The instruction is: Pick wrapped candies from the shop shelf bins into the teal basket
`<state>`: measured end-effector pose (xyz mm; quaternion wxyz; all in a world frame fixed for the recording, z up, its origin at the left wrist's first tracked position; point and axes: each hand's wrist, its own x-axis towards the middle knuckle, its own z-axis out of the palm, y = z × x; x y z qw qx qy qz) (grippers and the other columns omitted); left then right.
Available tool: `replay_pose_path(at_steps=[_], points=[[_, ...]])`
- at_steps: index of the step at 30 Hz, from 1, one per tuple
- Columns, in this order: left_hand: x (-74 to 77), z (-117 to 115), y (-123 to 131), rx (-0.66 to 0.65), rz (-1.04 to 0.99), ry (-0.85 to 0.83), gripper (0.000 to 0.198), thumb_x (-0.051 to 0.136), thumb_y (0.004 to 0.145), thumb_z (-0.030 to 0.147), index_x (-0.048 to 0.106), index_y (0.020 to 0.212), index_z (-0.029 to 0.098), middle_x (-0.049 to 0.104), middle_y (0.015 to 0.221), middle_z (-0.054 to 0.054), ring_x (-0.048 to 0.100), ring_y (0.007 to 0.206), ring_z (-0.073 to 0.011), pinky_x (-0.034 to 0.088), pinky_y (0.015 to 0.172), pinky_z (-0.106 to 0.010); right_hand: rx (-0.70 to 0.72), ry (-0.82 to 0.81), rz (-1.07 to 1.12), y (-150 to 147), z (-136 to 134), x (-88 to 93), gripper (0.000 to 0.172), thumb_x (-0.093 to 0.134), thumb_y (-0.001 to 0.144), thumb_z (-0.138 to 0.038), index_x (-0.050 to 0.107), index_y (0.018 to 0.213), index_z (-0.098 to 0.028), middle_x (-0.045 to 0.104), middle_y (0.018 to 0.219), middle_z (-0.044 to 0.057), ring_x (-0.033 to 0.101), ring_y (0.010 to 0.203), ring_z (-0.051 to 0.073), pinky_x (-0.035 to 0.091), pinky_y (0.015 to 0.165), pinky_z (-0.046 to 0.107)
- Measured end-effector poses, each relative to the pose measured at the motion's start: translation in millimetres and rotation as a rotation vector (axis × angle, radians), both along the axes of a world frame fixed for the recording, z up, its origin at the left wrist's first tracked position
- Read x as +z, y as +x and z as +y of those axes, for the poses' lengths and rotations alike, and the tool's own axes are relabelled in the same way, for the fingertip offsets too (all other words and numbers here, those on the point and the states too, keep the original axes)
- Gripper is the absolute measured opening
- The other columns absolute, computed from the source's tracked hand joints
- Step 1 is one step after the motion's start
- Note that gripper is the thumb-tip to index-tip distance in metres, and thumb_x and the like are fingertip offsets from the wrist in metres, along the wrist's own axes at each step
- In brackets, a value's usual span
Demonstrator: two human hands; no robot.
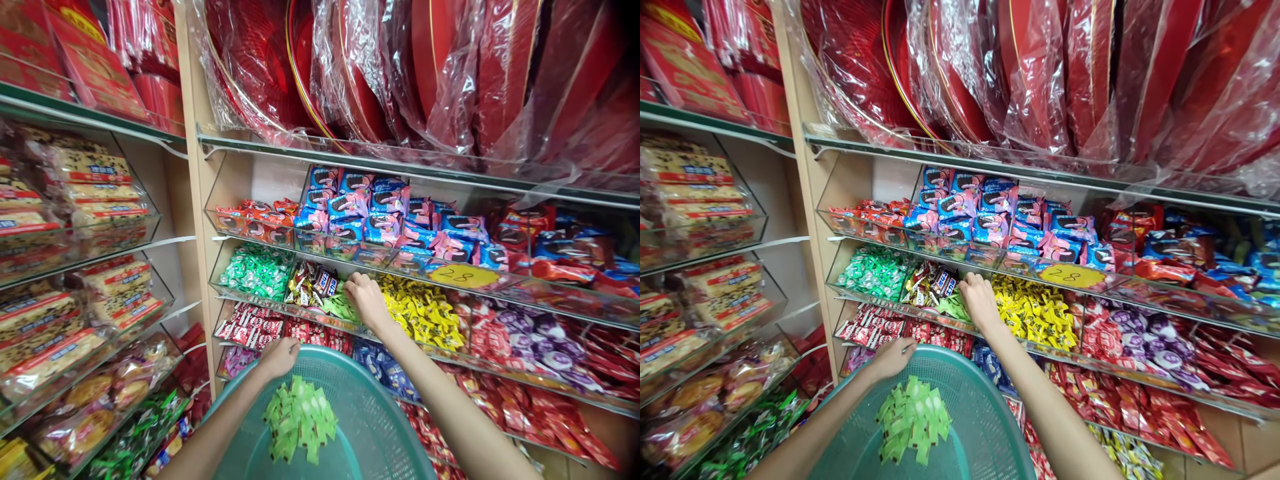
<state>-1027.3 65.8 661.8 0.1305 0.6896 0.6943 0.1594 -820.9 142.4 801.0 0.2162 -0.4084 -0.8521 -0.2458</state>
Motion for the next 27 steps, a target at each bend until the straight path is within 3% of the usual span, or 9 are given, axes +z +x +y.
replay_pose_path(at_steps=[6,10,14,18,21,24,27], points=[[1.5,0,1,0.003,0.011,-0.006,0.034,0.027,0.085,0.04,0.059,0.086,0.028,0.067,0.088,-0.001,0.06,0.081,-0.0193,0.037,0.063,-0.025,0.144,0.015,0.175,7,-24,8.6,0.021,0.037,0.089,-0.023,0.058,0.086,-0.02,0.055,0.09,0.006,0.046,0.082,0.018,0.033,0.068,0.028],[4.2,-1,4,0.01,0.028,-0.025,0.035,0.028,0.085,0.04,0.06,0.086,0.028,0.067,0.088,0.0,0.06,0.08,-0.0184,0.037,0.063,-0.024,0.389,-0.158,0.372,2,-55,1.4,0.02,0.038,0.089,-0.025,0.057,0.089,-0.019,0.056,0.092,0.006,0.049,0.086,0.017,0.038,0.075,0.028],[3.0,-1,4,0.021,0.019,-0.046,0.036,0.027,0.086,0.042,0.06,0.093,0.03,0.067,0.092,0.0,0.06,0.084,-0.0186,0.038,0.067,-0.025,0.503,-0.463,0.364,-9,-75,-41.1,0.017,0.042,0.088,-0.024,0.058,0.084,-0.02,0.058,0.086,0.004,0.053,0.084,0.015,0.039,0.074,0.026],[-0.1,-2,5,0.022,0.027,-0.066,0.035,0.028,0.085,0.04,0.061,0.094,0.029,0.068,0.092,-0.001,0.06,0.085,-0.0189,0.039,0.067,-0.025,0.413,-0.635,0.265,-14,-77,-104.9,0.012,0.046,0.084,-0.018,0.057,0.081,-0.019,0.058,0.081,0.002,0.053,0.08,0.014,0.039,0.07,0.023],[-2.3,-1,8,0.014,0.047,-0.073,0.036,0.028,0.085,0.039,0.061,0.094,0.03,0.067,0.095,-0.001,0.06,0.087,-0.0191,0.039,0.069,-0.026,0.321,-0.643,0.172,-13,-77,-141.3,0.012,0.046,0.082,-0.015,0.057,0.078,-0.019,0.058,0.081,0.001,0.053,0.079,0.014,0.037,0.07,0.023],[-4.6,0,11,-0.008,0.062,-0.077,0.038,0.026,0.086,0.039,0.061,0.097,0.032,0.067,0.095,-0.001,0.06,0.086,-0.0204,0.04,0.071,-0.029,0.234,-0.591,0.097,-10,-80,-159.7,0.014,0.045,0.082,-0.014,0.056,0.076,-0.019,0.058,0.082,0.002,0.052,0.081,0.016,0.036,0.071,0.025],[-6.3,2,14,-0.027,0.072,-0.082,0.037,0.026,0.085,0.039,0.061,0.095,0.03,0.067,0.095,-0.002,0.06,0.086,-0.0209,0.041,0.072,-0.03,0.167,-0.533,0.073,-8,-84,-166.8,0.014,0.044,0.083,-0.015,0.055,0.074,-0.019,0.057,0.082,0.002,0.05,0.082,0.017,0.036,0.072,0.027]])
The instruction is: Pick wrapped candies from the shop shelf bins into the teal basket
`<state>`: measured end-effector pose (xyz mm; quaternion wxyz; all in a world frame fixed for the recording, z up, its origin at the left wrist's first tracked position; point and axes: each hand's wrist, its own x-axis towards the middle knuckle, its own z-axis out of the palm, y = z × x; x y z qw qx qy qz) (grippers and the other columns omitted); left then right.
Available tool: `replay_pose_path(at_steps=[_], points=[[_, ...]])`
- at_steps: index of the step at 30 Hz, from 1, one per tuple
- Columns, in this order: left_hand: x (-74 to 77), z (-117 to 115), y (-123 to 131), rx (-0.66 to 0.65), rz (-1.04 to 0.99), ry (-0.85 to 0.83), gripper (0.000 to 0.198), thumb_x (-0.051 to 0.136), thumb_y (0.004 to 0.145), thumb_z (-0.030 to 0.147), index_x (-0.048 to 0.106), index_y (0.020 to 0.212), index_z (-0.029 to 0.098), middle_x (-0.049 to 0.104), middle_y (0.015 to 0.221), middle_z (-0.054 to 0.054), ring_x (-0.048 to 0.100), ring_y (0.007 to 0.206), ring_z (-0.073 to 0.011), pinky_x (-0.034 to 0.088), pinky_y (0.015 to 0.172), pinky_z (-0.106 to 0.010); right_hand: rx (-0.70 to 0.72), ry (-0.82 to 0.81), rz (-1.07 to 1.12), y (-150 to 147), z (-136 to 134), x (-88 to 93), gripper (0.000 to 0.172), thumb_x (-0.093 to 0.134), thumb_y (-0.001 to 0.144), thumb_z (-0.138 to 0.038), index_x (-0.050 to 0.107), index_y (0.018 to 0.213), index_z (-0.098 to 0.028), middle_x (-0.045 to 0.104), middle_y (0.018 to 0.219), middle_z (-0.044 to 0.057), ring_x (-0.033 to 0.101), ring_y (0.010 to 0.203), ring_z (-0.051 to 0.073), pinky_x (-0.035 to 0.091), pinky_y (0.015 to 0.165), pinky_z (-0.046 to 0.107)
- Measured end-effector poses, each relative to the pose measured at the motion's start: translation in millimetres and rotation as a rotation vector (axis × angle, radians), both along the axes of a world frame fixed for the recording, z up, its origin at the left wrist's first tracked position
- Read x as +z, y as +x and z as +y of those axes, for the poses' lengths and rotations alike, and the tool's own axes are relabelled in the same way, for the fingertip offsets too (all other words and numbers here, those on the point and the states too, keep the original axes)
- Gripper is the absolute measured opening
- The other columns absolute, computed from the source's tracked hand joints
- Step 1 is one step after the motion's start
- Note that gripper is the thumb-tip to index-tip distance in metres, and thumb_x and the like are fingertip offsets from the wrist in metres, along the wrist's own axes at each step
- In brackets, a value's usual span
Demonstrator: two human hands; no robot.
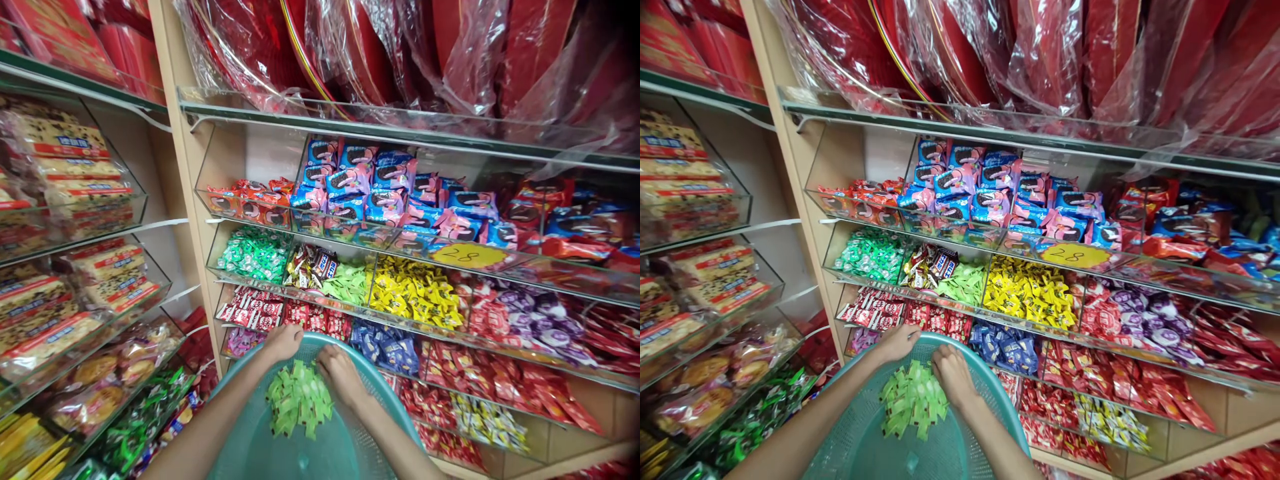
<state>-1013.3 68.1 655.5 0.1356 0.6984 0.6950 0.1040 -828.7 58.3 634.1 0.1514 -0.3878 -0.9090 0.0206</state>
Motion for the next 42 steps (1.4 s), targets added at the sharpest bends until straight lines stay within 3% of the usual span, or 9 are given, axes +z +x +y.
replay_pose_path(at_steps=[4,10,14,18,24,29,33,42], points=[[0.6,2,5,-0.025,0.015,-0.001,0.036,0.027,0.085,0.039,0.062,0.09,0.028,0.067,0.094,-0.003,0.06,0.086,-0.021,0.041,0.071,-0.029,-0.034,0.017,-0.02,2,-4,-6.2,0.014,0.044,0.084,-0.016,0.055,0.075,-0.019,0.056,0.084,0.003,0.049,0.082,0.018,0.035,0.072,0.029],[-0.1,2,10,-0.046,0.005,0.005,0.035,0.029,0.084,0.039,0.062,0.092,0.028,0.067,0.097,-0.003,0.06,0.089,-0.0215,0.041,0.071,-0.029,0.041,-0.036,-0.015,5,-12,-15.3,0.011,0.048,0.083,-0.025,0.057,0.079,-0.02,0.057,0.09,0.004,0.048,0.09,0.02,0.036,0.076,0.031],[-2.0,3,11,-0.035,-0.014,0.006,0.035,0.029,0.085,0.039,0.062,0.095,0.029,0.067,0.098,-0.003,0.06,0.091,-0.0216,0.041,0.072,-0.029,0.041,-0.039,0.041,4,-14,-8.5,0.014,0.046,0.085,-0.027,0.058,0.082,-0.021,0.056,0.089,0.003,0.048,0.088,0.019,0.037,0.076,0.03],[4.4,3,12,-0.02,-0.003,0.009,0.035,0.029,0.085,0.038,0.062,0.09,0.028,0.068,0.095,-0.002,0.06,0.089,-0.0201,0.04,0.07,-0.027,0.052,0.024,0.12,4,-10,19.3,0.015,0.044,0.087,-0.027,0.058,0.087,-0.022,0.056,0.089,0.003,0.048,0.086,0.018,0.036,0.076,0.03],[15.8,1,9,-0.027,-0.008,0.053,0.036,0.027,0.086,0.04,0.06,0.092,0.029,0.068,0.092,-0.002,0.061,0.086,-0.021,0.04,0.068,-0.027,0.068,0.259,0.226,9,12,92.9,0.025,0.035,0.091,-0.03,0.059,0.093,-0.021,0.056,0.092,0.006,0.047,0.085,0.017,0.034,0.072,0.029],[16.8,0,5,-0.009,-0.044,0.046,0.036,0.026,0.086,0.041,0.06,0.093,0.029,0.068,0.093,-0.002,0.061,0.085,-0.0208,0.04,0.068,-0.027,0.02,0.43,0.069,12,45,139.6,0.024,0.037,0.09,-0.028,0.06,0.095,-0.021,0.054,0.091,0.006,0.044,0.084,0.017,0.03,0.07,0.028],[17.6,-3,1,0.01,-0.037,0.046,0.035,0.027,0.086,0.04,0.06,0.09,0.028,0.068,0.091,-0.002,0.061,0.086,-0.0192,0.039,0.068,-0.026,0.02,0.496,-0.089,8,63,150.2,0.018,0.044,0.088,-0.029,0.061,0.089,-0.021,0.052,0.087,0.006,0.042,0.084,0.018,0.027,0.068,0.029],[10.9,-3,-4,0.036,-0.073,0.053,0.035,0.028,0.086,0.04,0.06,0.097,0.029,0.067,0.097,-0.002,0.059,0.09,-0.0203,0.039,0.071,-0.027,0.029,0.515,-0.177,-1,68,146.6,0.013,0.05,0.084,-0.024,0.06,0.078,-0.019,0.05,0.084,0.005,0.041,0.083,0.019,0.024,0.066,0.03]])
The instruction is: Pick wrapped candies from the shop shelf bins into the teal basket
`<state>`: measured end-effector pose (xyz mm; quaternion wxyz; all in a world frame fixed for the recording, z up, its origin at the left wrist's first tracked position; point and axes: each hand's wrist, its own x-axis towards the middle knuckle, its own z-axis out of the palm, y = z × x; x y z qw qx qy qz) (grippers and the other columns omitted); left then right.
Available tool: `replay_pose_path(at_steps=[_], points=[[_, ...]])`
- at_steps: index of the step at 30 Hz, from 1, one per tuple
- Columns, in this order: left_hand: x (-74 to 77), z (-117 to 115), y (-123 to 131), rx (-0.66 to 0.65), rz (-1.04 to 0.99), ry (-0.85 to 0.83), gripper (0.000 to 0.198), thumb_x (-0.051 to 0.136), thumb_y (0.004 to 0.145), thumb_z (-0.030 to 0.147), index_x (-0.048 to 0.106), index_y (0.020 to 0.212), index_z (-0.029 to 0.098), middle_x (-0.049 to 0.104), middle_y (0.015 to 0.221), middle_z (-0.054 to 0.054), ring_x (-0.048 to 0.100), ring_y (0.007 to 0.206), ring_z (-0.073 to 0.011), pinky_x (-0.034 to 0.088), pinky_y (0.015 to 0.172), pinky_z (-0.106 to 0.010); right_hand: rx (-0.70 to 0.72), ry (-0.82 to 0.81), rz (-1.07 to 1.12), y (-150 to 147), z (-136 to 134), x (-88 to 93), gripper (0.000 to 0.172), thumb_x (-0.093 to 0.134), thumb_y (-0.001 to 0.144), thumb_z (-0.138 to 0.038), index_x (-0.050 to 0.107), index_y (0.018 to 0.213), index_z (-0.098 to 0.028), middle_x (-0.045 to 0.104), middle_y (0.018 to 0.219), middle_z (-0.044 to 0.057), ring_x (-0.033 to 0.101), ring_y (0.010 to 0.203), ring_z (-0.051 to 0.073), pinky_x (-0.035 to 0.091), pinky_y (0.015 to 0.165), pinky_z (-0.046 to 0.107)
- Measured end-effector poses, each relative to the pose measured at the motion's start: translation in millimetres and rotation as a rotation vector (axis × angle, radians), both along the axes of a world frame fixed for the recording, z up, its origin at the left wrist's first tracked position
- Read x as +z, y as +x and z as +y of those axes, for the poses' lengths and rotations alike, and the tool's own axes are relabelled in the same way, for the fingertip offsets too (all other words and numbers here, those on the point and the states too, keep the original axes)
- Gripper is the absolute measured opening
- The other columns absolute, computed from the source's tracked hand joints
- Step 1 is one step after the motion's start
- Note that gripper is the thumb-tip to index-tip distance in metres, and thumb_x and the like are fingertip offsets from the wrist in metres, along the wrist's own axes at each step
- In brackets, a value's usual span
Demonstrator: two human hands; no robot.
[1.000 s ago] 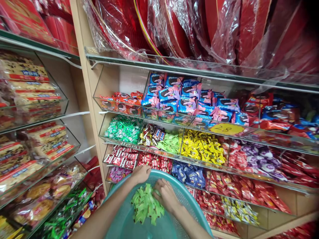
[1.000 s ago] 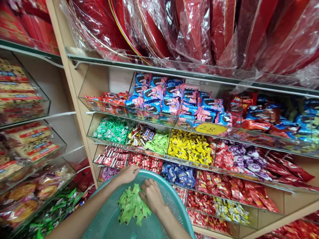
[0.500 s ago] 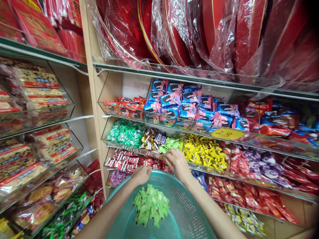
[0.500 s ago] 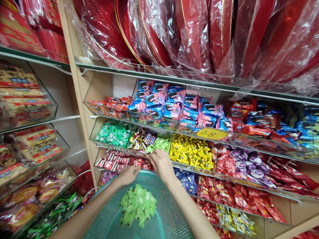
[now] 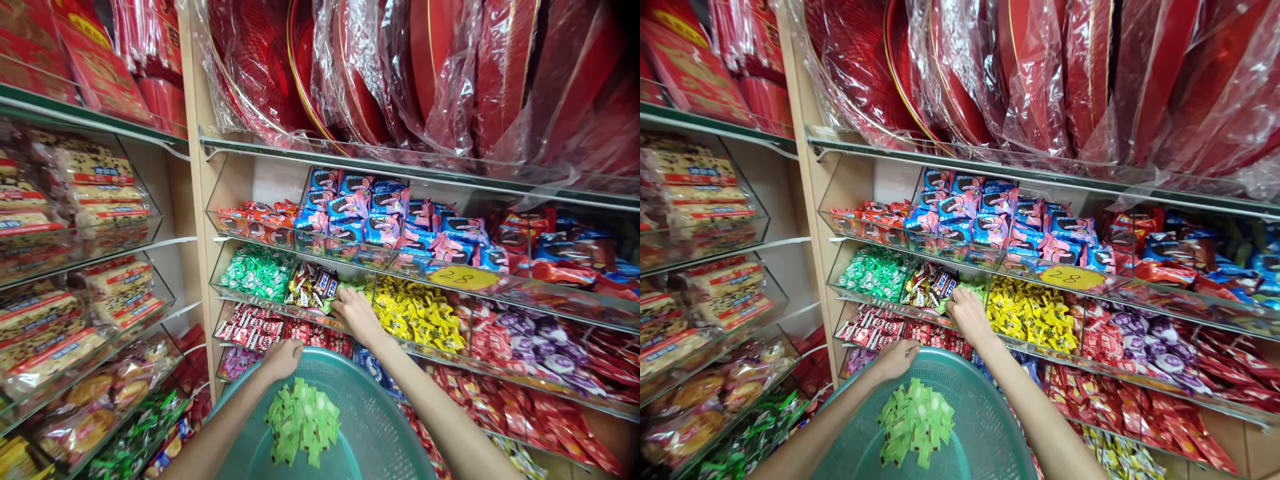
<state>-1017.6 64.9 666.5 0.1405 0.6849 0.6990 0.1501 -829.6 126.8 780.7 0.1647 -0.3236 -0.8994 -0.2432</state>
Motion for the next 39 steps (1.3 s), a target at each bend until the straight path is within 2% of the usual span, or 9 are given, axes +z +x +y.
replay_pose_path(at_steps=[8,14,19,28,31,34,39], points=[[-2.7,1,0,-0.006,-0.001,0.005,0.037,0.028,0.086,0.04,0.06,0.101,0.029,0.067,0.099,-0.004,0.059,0.092,-0.0217,0.04,0.073,-0.029,-0.028,0.027,0.032,0,3,-3.0,0.025,0.042,0.088,-0.023,0.058,0.07,-0.018,0.051,0.081,0.005,0.04,0.081,0.018,0.024,0.066,0.031],[0.9,-1,2,-0.018,0.008,-0.002,0.037,0.027,0.086,0.04,0.06,0.097,0.029,0.067,0.095,-0.003,0.06,0.089,-0.0207,0.04,0.069,-0.027,-0.082,0.081,0.132,-2,3,-2.5,0.023,0.039,0.089,-0.023,0.057,0.075,-0.017,0.05,0.08,0.006,0.04,0.078,0.018,0.023,0.064,0.03],[0.6,-1,1,-0.007,0.012,-0.011,0.036,0.027,0.086,0.041,0.059,0.098,0.029,0.067,0.098,-0.002,0.06,0.089,-0.02,0.04,0.069,-0.026,-0.075,0.042,0.277,4,3,-0.1,0.022,0.04,0.088,-0.025,0.057,0.078,-0.018,0.049,0.078,0.004,0.04,0.077,0.017,0.026,0.064,0.028],[3.8,0,5,-0.006,0.055,-0.034,0.036,0.027,0.085,0.042,0.059,0.09,0.029,0.067,0.092,-0.001,0.06,0.086,-0.0205,0.04,0.069,-0.028,0.011,-0.058,0.473,23,-26,10.3,0.022,0.041,0.088,-0.028,0.059,0.08,-0.019,0.051,0.079,0.004,0.042,0.076,0.017,0.031,0.068,0.028],[4.9,0,7,-0.016,0.051,-0.036,0.037,0.025,0.085,0.043,0.06,0.09,0.03,0.067,0.091,-0.002,0.06,0.086,-0.0207,0.04,0.069,-0.028,0.049,-0.135,0.516,27,-39,1.8,0.022,0.042,0.087,-0.029,0.06,0.081,-0.019,0.051,0.079,0.004,0.043,0.077,0.017,0.032,0.069,0.029],[5.2,0,9,-0.024,0.049,-0.026,0.038,0.025,0.085,0.042,0.06,0.091,0.029,0.067,0.091,-0.002,0.06,0.085,-0.021,0.04,0.068,-0.028,0.089,-0.242,0.513,30,-51,-14.9,0.021,0.042,0.088,-0.029,0.06,0.082,-0.019,0.052,0.079,0.004,0.045,0.077,0.016,0.034,0.07,0.028],[4.5,0,11,-0.025,0.064,-0.022,0.039,0.024,0.085,0.042,0.06,0.089,0.027,0.067,0.089,-0.003,0.061,0.083,-0.0206,0.039,0.066,-0.027,0.067,-0.376,0.295,29,-57,-55.5,0.017,0.044,0.086,-0.024,0.059,0.081,-0.019,0.052,0.081,0.004,0.047,0.081,0.016,0.035,0.071,0.027]])
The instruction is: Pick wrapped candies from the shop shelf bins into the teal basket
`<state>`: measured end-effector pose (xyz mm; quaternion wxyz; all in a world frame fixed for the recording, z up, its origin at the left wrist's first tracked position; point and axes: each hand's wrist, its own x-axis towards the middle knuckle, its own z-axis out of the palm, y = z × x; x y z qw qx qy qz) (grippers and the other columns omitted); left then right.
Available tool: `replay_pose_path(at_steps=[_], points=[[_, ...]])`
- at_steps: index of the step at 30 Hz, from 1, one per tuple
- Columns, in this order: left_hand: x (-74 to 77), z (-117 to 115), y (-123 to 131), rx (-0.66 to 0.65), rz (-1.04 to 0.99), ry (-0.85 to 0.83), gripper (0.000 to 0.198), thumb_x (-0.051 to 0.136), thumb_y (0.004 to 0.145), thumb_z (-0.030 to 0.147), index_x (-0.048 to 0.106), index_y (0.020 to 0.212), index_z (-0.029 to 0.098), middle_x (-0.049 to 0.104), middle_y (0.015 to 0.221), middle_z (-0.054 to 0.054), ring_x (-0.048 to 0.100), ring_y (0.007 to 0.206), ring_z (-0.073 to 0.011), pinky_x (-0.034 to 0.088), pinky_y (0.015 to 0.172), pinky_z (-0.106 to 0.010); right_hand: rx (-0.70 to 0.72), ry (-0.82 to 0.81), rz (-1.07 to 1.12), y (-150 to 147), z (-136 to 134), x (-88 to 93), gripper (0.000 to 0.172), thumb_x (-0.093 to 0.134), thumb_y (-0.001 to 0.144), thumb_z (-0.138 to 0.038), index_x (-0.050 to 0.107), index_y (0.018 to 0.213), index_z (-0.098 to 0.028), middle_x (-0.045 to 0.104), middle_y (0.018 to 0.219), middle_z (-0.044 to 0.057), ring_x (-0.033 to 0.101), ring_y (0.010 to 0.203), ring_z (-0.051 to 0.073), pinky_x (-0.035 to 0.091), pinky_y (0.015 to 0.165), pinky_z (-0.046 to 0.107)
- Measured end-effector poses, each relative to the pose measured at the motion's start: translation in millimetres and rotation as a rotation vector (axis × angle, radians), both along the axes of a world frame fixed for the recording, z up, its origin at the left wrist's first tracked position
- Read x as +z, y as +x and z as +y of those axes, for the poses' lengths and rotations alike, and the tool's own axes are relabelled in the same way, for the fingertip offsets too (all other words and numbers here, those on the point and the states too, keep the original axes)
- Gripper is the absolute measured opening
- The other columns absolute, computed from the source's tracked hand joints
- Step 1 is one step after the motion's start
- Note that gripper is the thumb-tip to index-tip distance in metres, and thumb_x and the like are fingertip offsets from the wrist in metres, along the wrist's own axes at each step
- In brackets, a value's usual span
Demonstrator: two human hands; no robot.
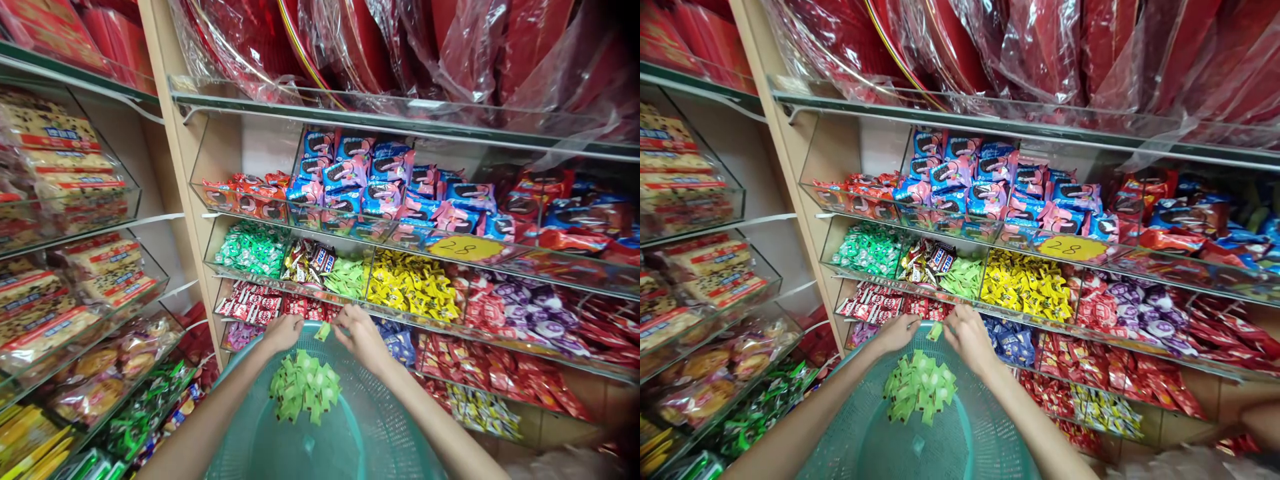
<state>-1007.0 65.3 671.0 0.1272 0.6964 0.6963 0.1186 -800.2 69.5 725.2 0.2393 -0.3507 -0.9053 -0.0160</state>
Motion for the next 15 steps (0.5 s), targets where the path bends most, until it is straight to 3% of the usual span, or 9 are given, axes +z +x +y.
replay_pose_path(at_steps=[4,8,12,15], points=[[-0.3,0,-1,-0.015,0.003,0.023,0.038,0.025,0.085,0.042,0.06,0.087,0.027,0.067,0.088,-0.002,0.06,0.082,-0.0194,0.039,0.065,-0.026,0.04,-0.148,-0.162,-4,3,-31.6,0.013,0.047,0.082,-0.017,0.059,0.077,-0.018,0.054,0.082,0.004,0.049,0.082,0.015,0.035,0.071,0.025],[-0.8,-1,-3,-0.006,0.009,0.029,0.037,0.025,0.086,0.041,0.06,0.087,0.028,0.067,0.089,-0.001,0.06,0.082,-0.0192,0.039,0.065,-0.025,0.056,-0.275,-0.235,-8,5,-50.7,0.015,0.046,0.08,-0.013,0.06,0.075,-0.017,0.055,0.082,0.004,0.051,0.081,0.014,0.036,0.072,0.023],[-1.8,-1,-5,0.027,-0.016,0.015,0.036,0.027,0.086,0.04,0.06,0.095,0.031,0.067,0.096,0.0,0.059,0.088,-0.0189,0.039,0.07,-0.026,0.066,-0.292,-0.18,-12,4,-48.3,0.017,0.046,0.083,-0.018,0.06,0.093,-0.019,0.057,0.09,0.005,0.053,0.086,0.015,0.038,0.074,0.023],[-0.7,-1,-7,0.036,-0.024,0.006,0.036,0.027,0.085,0.042,0.059,0.097,0.031,0.067,0.098,-0.001,0.059,0.091,-0.02,0.04,0.072,-0.027,0.088,-0.219,-0.119,-14,6,-28.8,0.019,0.046,0.085,-0.023,0.058,0.099,-0.02,0.057,0.089,0.005,0.053,0.087,0.015,0.039,0.073,0.024]])
